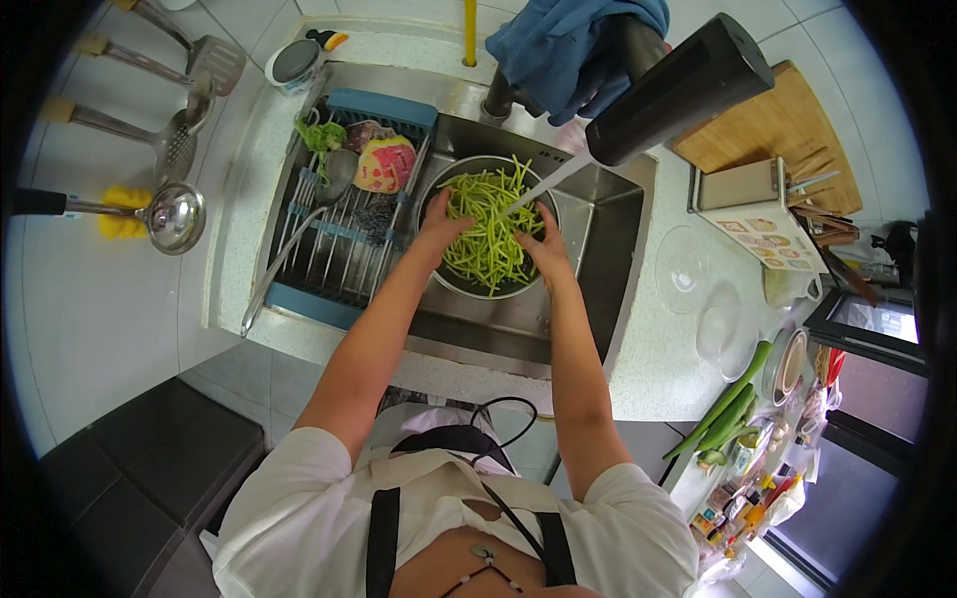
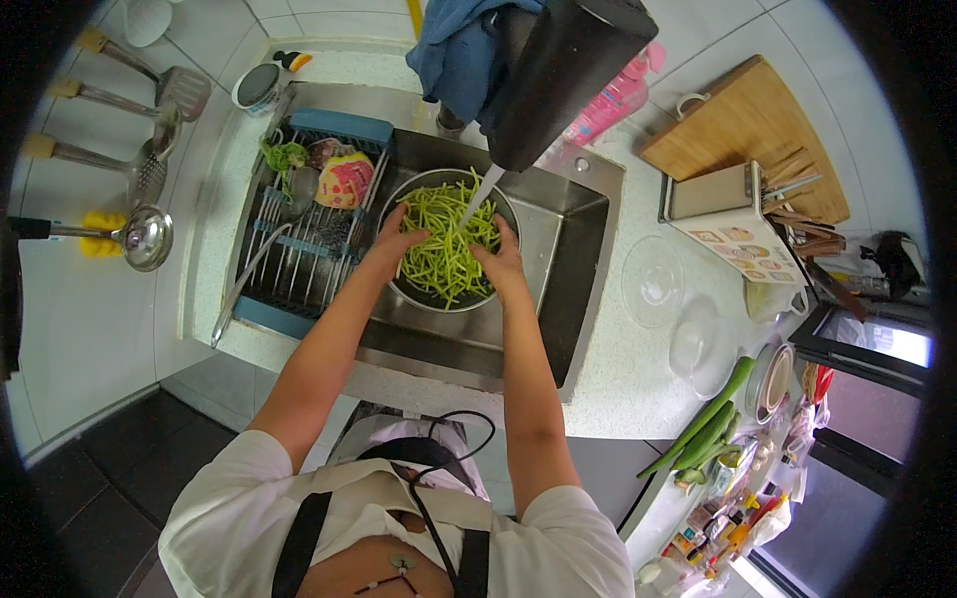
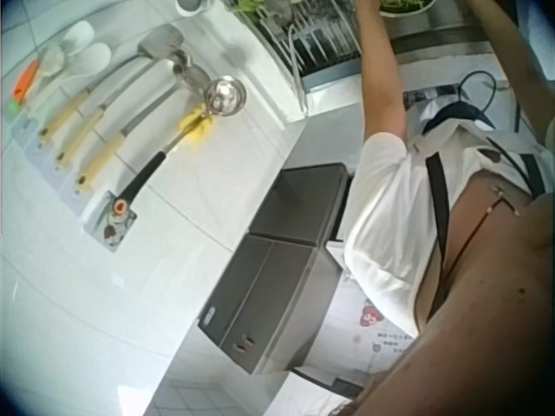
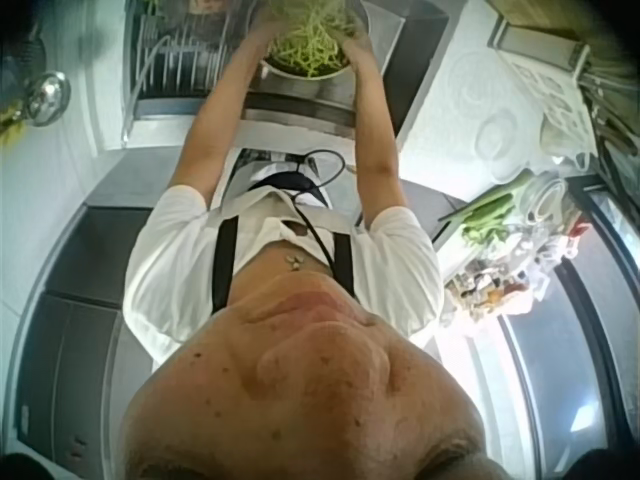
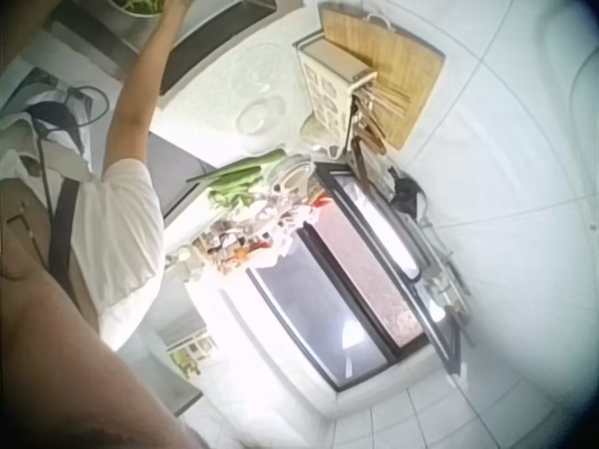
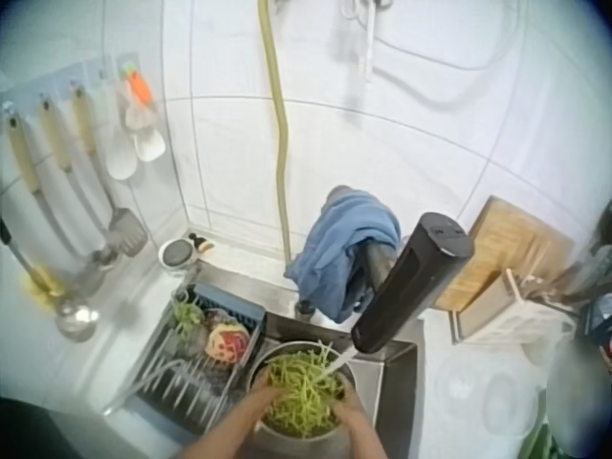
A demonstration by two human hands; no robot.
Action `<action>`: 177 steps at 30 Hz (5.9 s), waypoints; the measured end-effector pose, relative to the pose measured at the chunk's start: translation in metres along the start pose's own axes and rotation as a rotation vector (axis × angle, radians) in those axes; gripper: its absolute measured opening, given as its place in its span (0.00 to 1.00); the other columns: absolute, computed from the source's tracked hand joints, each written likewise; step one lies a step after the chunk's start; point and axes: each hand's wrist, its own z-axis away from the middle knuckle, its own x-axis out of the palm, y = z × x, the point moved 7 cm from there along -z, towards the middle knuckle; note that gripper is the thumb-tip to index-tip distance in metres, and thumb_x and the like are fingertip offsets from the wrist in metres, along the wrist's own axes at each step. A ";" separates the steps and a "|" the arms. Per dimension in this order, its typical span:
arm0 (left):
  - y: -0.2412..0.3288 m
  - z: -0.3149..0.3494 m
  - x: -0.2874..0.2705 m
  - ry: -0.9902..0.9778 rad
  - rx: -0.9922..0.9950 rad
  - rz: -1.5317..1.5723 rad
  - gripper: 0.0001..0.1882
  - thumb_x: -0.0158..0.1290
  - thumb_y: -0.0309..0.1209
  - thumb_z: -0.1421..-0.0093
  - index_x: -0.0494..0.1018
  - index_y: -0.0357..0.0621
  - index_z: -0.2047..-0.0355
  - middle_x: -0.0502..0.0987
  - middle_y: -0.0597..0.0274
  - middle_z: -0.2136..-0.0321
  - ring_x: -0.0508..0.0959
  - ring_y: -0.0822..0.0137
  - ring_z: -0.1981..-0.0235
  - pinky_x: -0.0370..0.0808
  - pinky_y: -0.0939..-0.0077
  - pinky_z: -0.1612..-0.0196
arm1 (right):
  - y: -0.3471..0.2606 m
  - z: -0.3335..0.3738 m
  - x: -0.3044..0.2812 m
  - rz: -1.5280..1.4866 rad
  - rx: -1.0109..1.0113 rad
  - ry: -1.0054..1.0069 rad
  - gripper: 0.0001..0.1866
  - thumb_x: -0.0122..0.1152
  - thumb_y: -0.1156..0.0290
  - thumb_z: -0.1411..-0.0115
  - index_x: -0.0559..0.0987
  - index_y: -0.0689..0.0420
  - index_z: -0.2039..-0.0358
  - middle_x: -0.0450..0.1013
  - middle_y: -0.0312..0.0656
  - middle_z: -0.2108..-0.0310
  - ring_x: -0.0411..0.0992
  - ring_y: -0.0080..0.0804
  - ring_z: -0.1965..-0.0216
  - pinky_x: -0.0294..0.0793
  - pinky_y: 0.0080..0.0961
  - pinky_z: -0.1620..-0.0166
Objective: The person uses a chopstick to handle food, empties shredded vegetables from a plastic bag into a metal bowl, and washes the vegetables under a running faucet in a sink while using a strainer.
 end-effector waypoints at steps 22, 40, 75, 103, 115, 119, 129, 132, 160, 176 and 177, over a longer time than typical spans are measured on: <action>0.008 0.028 0.012 0.104 0.149 -0.694 0.50 0.59 0.36 0.59 0.41 0.50 0.40 0.35 0.46 0.40 0.41 0.45 0.40 0.47 0.57 0.42 | 0.018 -0.028 0.043 0.585 -0.274 -0.071 0.28 0.54 0.76 0.53 0.63 0.52 0.48 0.59 0.47 0.48 0.57 0.48 0.48 0.61 0.34 0.48; 0.028 0.028 0.011 0.160 0.242 -0.855 0.36 0.55 0.21 0.58 0.54 0.46 0.46 0.47 0.45 0.44 0.53 0.42 0.45 0.64 0.58 0.50 | 0.019 -0.001 -0.004 0.443 -0.266 0.239 0.34 0.58 0.75 0.57 0.60 0.55 0.47 0.62 0.54 0.57 0.63 0.51 0.57 0.64 0.38 0.54; 0.035 0.030 0.023 0.120 0.575 -0.906 0.31 0.44 0.25 0.50 0.51 0.41 0.44 0.51 0.48 0.43 0.49 0.54 0.41 0.47 0.60 0.41 | -0.013 -0.025 0.045 0.783 -0.517 -0.340 0.23 0.47 0.73 0.47 0.63 0.59 0.48 0.58 0.54 0.47 0.55 0.50 0.46 0.56 0.37 0.45; -0.008 0.018 0.041 -0.168 0.374 -1.807 0.44 0.51 0.36 0.50 0.36 0.43 0.40 0.38 0.54 0.39 0.43 0.58 0.38 0.43 0.61 0.40 | 0.024 0.017 0.040 1.389 -0.105 -0.367 0.54 0.64 0.47 0.60 0.42 0.50 0.39 0.34 0.40 0.37 0.34 0.40 0.37 0.40 0.41 0.39; -0.002 0.020 0.017 -0.004 -0.067 -0.812 0.46 0.54 0.29 0.55 0.38 0.36 0.41 0.48 0.38 0.44 0.55 0.45 0.45 0.61 0.62 0.47 | 0.033 -0.003 0.011 0.522 0.318 -0.198 0.45 0.64 0.57 0.56 0.51 0.64 0.44 0.58 0.58 0.48 0.61 0.49 0.50 0.62 0.33 0.50; -0.012 -0.012 0.024 -0.012 -0.202 -0.660 0.53 0.59 0.35 0.59 0.34 0.39 0.41 0.48 0.37 0.44 0.53 0.46 0.43 0.61 0.62 0.47 | 0.074 -0.032 0.031 0.034 0.245 -0.112 0.46 0.66 0.60 0.57 0.51 0.67 0.44 0.60 0.53 0.49 0.61 0.39 0.48 0.61 0.27 0.49; 0.035 0.021 0.010 0.292 0.045 -0.695 0.36 0.56 0.31 0.60 0.57 0.41 0.49 0.63 0.42 0.55 0.63 0.47 0.51 0.61 0.62 0.48 | -0.001 0.000 -0.013 0.452 0.201 0.158 0.41 0.64 0.63 0.62 0.58 0.61 0.48 0.70 0.54 0.60 0.69 0.48 0.57 0.67 0.31 0.54; 0.031 0.015 0.007 0.218 0.128 -0.536 0.38 0.54 0.29 0.58 0.53 0.39 0.46 0.60 0.42 0.51 0.60 0.46 0.48 0.58 0.63 0.46 | -0.016 0.004 -0.015 0.394 0.011 0.128 0.42 0.63 0.66 0.59 0.54 0.59 0.45 0.60 0.56 0.49 0.60 0.49 0.49 0.62 0.32 0.49; 0.051 0.069 0.046 -0.248 0.243 -1.346 0.16 0.57 0.32 0.55 0.70 0.39 0.66 0.68 0.52 0.63 0.68 0.53 0.58 0.69 0.59 0.58 | -0.022 0.043 0.014 0.887 -0.336 -0.210 0.18 0.62 0.68 0.56 0.73 0.51 0.62 0.66 0.45 0.61 0.66 0.45 0.58 0.67 0.37 0.56; 0.073 0.052 0.049 0.005 0.585 -1.282 0.18 0.52 0.33 0.51 0.68 0.44 0.58 0.66 0.57 0.57 0.66 0.58 0.52 0.64 0.60 0.52 | -0.027 0.016 -0.014 0.720 -0.426 0.177 0.17 0.55 0.74 0.53 0.70 0.57 0.59 0.63 0.49 0.53 0.61 0.48 0.52 0.64 0.35 0.52; 0.072 0.048 0.051 0.040 0.673 -1.344 0.21 0.51 0.34 0.50 0.64 0.44 0.55 0.64 0.56 0.54 0.63 0.58 0.50 0.62 0.61 0.50 | -0.030 0.013 -0.013 0.761 -0.538 0.251 0.19 0.55 0.74 0.52 0.69 0.58 0.57 0.61 0.51 0.51 0.60 0.49 0.51 0.63 0.34 0.51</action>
